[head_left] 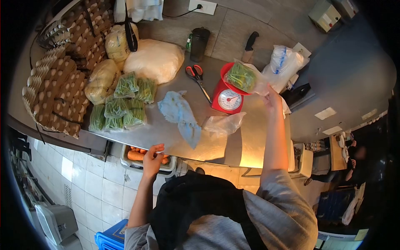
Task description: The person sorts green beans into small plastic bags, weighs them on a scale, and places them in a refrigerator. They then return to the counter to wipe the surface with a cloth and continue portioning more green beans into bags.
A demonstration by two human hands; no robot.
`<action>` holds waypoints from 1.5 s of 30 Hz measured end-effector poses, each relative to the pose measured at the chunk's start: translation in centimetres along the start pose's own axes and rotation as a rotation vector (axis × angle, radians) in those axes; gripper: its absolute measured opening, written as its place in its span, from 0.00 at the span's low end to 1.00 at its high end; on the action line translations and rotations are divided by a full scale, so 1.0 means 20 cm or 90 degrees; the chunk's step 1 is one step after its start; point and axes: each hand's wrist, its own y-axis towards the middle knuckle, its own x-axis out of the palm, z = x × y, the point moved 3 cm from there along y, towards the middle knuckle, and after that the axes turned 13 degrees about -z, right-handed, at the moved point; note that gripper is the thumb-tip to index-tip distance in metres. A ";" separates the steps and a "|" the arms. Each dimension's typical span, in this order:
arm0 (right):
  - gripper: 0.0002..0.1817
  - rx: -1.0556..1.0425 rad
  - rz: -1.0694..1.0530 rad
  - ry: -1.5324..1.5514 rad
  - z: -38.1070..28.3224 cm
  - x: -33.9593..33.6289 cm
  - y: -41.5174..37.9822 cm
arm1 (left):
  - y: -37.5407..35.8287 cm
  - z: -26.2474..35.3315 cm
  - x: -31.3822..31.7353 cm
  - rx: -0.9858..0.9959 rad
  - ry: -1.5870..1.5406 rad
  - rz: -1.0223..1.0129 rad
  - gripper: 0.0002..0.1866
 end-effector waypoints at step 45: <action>0.16 0.352 -1.039 -0.319 0.98 1.16 -1.53 | -0.56 -0.12 0.00 0.062 -0.434 0.494 0.16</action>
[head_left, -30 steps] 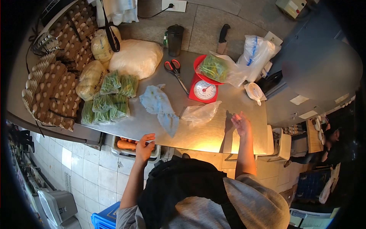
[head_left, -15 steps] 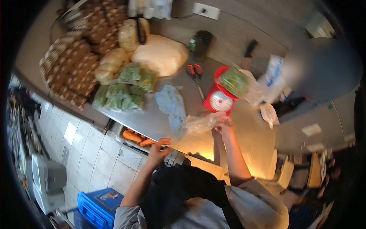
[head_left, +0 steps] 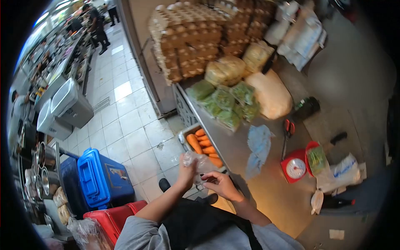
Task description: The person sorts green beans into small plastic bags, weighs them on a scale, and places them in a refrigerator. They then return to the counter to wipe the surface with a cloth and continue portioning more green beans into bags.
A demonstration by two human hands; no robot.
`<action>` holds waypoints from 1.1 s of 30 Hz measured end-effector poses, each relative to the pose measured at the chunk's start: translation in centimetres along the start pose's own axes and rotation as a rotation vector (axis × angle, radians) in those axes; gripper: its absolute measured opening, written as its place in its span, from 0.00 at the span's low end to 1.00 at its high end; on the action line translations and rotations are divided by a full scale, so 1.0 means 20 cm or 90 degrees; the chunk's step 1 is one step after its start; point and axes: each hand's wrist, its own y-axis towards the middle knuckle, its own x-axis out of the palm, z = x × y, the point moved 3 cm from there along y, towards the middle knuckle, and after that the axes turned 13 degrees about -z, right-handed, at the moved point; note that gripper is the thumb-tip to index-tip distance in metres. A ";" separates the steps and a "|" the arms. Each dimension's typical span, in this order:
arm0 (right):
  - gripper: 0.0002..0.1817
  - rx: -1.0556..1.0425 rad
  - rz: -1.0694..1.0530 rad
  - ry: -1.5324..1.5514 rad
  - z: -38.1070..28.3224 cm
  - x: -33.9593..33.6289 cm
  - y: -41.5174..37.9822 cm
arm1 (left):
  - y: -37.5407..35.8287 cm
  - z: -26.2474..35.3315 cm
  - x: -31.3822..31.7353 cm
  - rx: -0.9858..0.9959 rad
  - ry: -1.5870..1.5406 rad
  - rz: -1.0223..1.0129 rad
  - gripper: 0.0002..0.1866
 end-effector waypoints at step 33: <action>0.06 0.180 -0.324 0.017 -0.58 1.48 3.72 | 0.19 1.76 -3.41 0.445 0.251 0.702 0.22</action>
